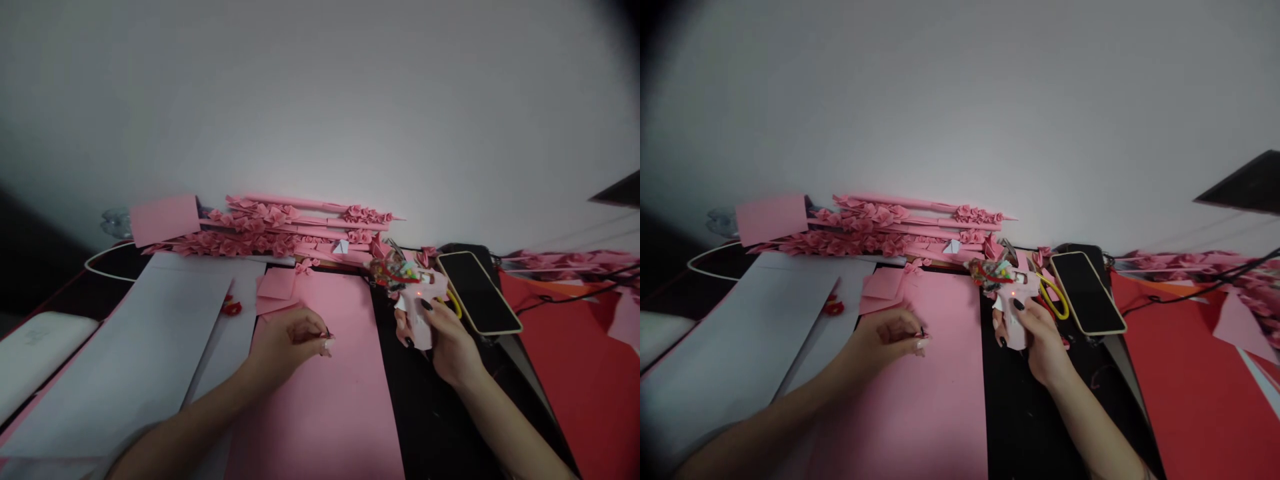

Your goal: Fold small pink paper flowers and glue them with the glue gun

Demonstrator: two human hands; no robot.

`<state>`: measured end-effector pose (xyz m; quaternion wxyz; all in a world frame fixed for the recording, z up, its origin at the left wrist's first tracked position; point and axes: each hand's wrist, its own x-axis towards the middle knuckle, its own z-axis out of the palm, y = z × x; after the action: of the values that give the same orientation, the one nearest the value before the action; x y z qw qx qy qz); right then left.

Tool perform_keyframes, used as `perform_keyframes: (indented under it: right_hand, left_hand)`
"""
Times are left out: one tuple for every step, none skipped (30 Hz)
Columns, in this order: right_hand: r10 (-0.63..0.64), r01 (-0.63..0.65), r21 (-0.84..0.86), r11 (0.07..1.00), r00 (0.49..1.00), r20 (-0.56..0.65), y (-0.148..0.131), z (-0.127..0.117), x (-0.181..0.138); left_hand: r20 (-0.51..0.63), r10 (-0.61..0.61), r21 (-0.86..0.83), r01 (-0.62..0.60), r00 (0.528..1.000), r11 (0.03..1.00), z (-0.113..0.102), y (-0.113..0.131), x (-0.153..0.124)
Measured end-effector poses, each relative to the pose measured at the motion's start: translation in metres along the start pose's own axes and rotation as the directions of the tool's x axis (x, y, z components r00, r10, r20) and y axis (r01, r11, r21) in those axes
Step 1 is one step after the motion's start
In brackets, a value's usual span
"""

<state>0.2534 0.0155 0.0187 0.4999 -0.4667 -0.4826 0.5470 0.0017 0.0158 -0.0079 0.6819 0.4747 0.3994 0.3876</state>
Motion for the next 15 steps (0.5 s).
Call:
perform_keyframes:
  right_hand:
    - [0.014, -0.014, -0.006, 1.000, 1.000, 0.009, -0.0006, -0.0003, -0.0004]
    - [0.026, -0.026, -0.026, 0.999, 1.000, 0.018, -0.0010, -0.0007, -0.0009]
    - [0.034, -0.033, -0.052, 0.998, 0.999, 0.023, -0.0012, -0.0012, -0.0016]
    - [0.037, -0.035, -0.078, 0.996, 0.999, 0.024, -0.0014, -0.0017, -0.0024]
    - [0.053, -0.050, -0.099, 0.994, 0.998, 0.036, -0.0015, -0.0022, -0.0034]
    - [0.068, -0.063, -0.104, 0.993, 0.997, 0.043, -0.0017, -0.0027, -0.0044]
    - [0.089, -0.084, -0.091, 0.992, 0.994, 0.057, -0.0020, -0.0030, -0.0053]
    - [0.109, -0.104, -0.065, 0.992, 0.991, 0.072, -0.0023, -0.0032, -0.0061]
    - [0.119, -0.117, -0.028, 0.993, 0.989, 0.086, -0.0025, -0.0032, -0.0067]
    - [0.125, -0.126, 0.008, 0.992, 0.987, 0.100, -0.0027, -0.0030, -0.0071]
    - [0.123, -0.127, 0.035, 0.991, 0.987, 0.105, -0.0026, -0.0026, -0.0072]
    - [0.112, -0.116, 0.042, 0.992, 0.989, 0.100, -0.0024, -0.0021, -0.0070]
    - [0.092, -0.095, 0.026, 0.995, 0.992, 0.084, -0.0019, -0.0016, -0.0065]
    - [0.063, -0.062, -0.017, 0.998, 0.997, 0.053, -0.0012, -0.0013, -0.0057]
    - [0.022, -0.021, -0.091, 0.996, 1.000, 0.013, -0.0003, -0.0012, -0.0049]
  left_hand:
    - [0.001, 0.002, 0.002, -0.002, 1.000, 1.000, 0.0001, 0.0002, -0.0002]
    - [0.002, 0.002, 0.005, -0.002, 1.000, 1.000, 0.0004, 0.0006, -0.0003]
    - [0.002, 0.001, 0.008, -0.001, 1.000, 1.000, 0.0007, 0.0011, -0.0005]
    - [0.002, -0.002, 0.011, 0.002, 1.000, 1.000, 0.0010, 0.0017, -0.0006]
    - [0.001, -0.005, 0.013, 0.005, 1.000, 1.000, 0.0013, 0.0021, -0.0006]
    - [-0.001, -0.007, 0.013, 0.007, 1.000, 1.000, 0.0015, 0.0024, -0.0005]
    - [-0.003, -0.010, 0.013, 0.010, 1.000, 1.000, 0.0016, 0.0026, -0.0003]
    - [-0.004, -0.013, 0.014, 0.013, 1.000, 1.000, 0.0016, 0.0026, -0.0001]
    - [-0.005, -0.013, 0.016, 0.014, 1.000, 1.000, 0.0015, 0.0024, 0.0000]
    - [-0.004, -0.013, 0.021, 0.013, 1.000, 1.000, 0.0013, 0.0022, 0.0001]
    - [-0.001, -0.011, 0.027, 0.011, 1.000, 1.000, 0.0012, 0.0019, 0.0001]
    - [0.001, -0.005, 0.031, 0.005, 1.000, 0.999, 0.0010, 0.0018, 0.0001]
    - [0.000, -0.002, 0.034, 0.002, 1.000, 0.999, 0.0010, 0.0017, -0.0001]
    - [-0.001, -0.001, 0.033, 0.001, 1.000, 0.999, 0.0010, 0.0017, -0.0002]
    - [-0.004, -0.004, 0.031, 0.004, 1.000, 1.000, 0.0011, 0.0018, -0.0003]
